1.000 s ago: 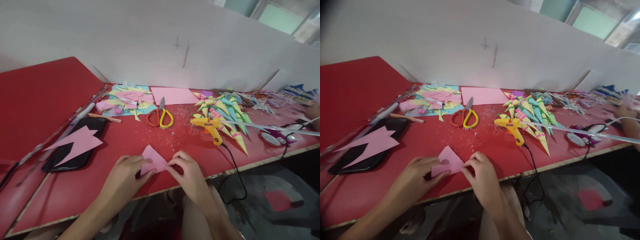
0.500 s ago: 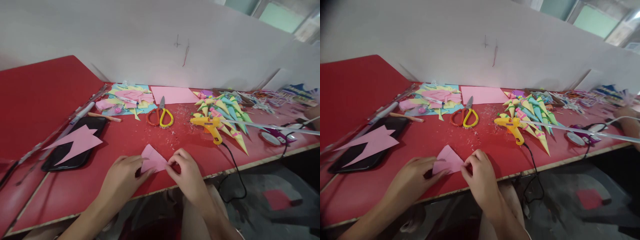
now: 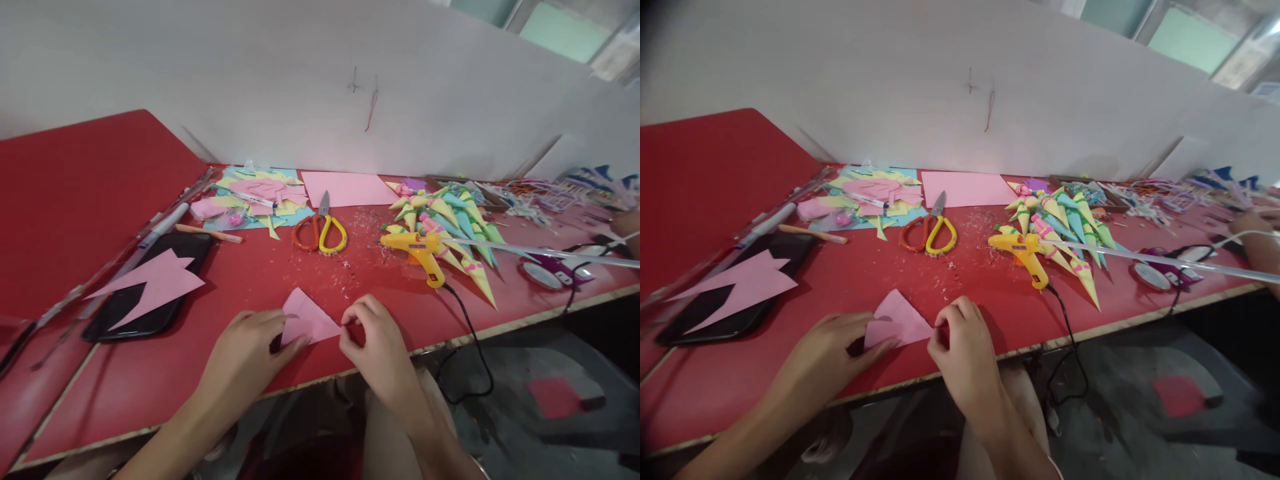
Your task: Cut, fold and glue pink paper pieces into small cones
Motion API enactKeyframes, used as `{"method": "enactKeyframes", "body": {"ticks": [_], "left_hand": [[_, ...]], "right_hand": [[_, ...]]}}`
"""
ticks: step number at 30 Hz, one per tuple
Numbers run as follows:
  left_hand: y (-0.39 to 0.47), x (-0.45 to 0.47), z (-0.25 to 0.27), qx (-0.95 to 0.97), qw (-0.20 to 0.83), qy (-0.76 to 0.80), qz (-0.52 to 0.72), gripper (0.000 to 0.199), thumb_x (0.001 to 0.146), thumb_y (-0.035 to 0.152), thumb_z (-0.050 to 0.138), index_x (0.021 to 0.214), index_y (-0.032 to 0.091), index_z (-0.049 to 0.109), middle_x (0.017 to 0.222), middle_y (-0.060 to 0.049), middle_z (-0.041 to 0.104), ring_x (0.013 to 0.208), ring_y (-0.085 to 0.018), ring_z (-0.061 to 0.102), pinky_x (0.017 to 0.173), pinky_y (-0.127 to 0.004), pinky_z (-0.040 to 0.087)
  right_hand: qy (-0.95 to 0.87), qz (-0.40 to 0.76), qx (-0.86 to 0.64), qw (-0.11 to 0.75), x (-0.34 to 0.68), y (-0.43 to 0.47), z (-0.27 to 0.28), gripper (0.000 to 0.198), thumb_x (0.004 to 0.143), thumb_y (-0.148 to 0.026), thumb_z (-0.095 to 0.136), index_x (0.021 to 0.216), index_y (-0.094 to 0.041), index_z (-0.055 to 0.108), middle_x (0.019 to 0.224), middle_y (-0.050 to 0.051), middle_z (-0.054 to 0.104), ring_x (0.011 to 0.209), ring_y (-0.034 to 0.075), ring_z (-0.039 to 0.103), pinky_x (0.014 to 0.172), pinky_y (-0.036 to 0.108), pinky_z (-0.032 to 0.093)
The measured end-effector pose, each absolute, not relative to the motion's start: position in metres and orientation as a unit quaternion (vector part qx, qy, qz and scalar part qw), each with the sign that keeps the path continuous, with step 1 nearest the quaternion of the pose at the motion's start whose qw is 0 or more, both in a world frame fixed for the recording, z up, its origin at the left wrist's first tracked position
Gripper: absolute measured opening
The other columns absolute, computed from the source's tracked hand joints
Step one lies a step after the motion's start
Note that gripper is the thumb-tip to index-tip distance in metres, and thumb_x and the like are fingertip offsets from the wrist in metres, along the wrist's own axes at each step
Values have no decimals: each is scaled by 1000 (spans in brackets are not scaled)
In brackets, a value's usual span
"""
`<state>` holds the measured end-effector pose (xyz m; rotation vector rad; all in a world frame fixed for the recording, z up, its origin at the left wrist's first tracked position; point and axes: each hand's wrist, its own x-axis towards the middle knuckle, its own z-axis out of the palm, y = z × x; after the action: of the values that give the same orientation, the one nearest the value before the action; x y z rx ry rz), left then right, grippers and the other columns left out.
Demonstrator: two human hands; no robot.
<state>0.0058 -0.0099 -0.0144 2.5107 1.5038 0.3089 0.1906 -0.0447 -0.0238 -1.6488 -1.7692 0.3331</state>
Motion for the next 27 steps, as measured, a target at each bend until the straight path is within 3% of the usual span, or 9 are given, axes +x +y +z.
{"method": "enactKeyframes", "body": {"ticks": [7,11,16,21,27], "left_hand": [[-9,7,-12,849,100,508,107,31,80,43,47,73,20,66,60,-1,60,57,-16,54,61,-29,36],[-9,6,-15,861,95,484,127,32,82,44,44,74,22,66,64,-1,63,60,-15,56,62,-28,36],[-11,8,-15,854,73,492,155,35,77,51,48,73,20,66,69,-3,66,61,-16,56,62,-28,37],[-13,11,-13,835,45,531,136,41,74,55,49,58,19,59,53,-1,55,51,-15,50,51,-27,32],[-14,10,-12,837,85,520,149,42,76,54,48,66,17,65,72,-5,62,63,-17,56,62,-29,39]], "right_hand": [[-698,145,-605,355,199,-45,-24,19,73,-3,43,77,-19,54,78,2,53,77,16,50,70,28,41],[-733,167,-562,344,195,-48,-20,10,79,-15,51,85,-20,57,84,3,56,82,17,51,74,30,40],[-733,125,-599,297,186,-46,-19,8,81,-20,54,74,-20,57,78,1,57,76,17,50,69,30,38],[-729,99,-617,278,180,-43,-19,11,80,-20,57,69,-20,55,75,1,57,74,17,50,66,29,37],[-728,106,-618,277,178,-41,-19,10,79,-22,59,69,-20,56,75,0,57,74,17,50,68,29,37]]}}
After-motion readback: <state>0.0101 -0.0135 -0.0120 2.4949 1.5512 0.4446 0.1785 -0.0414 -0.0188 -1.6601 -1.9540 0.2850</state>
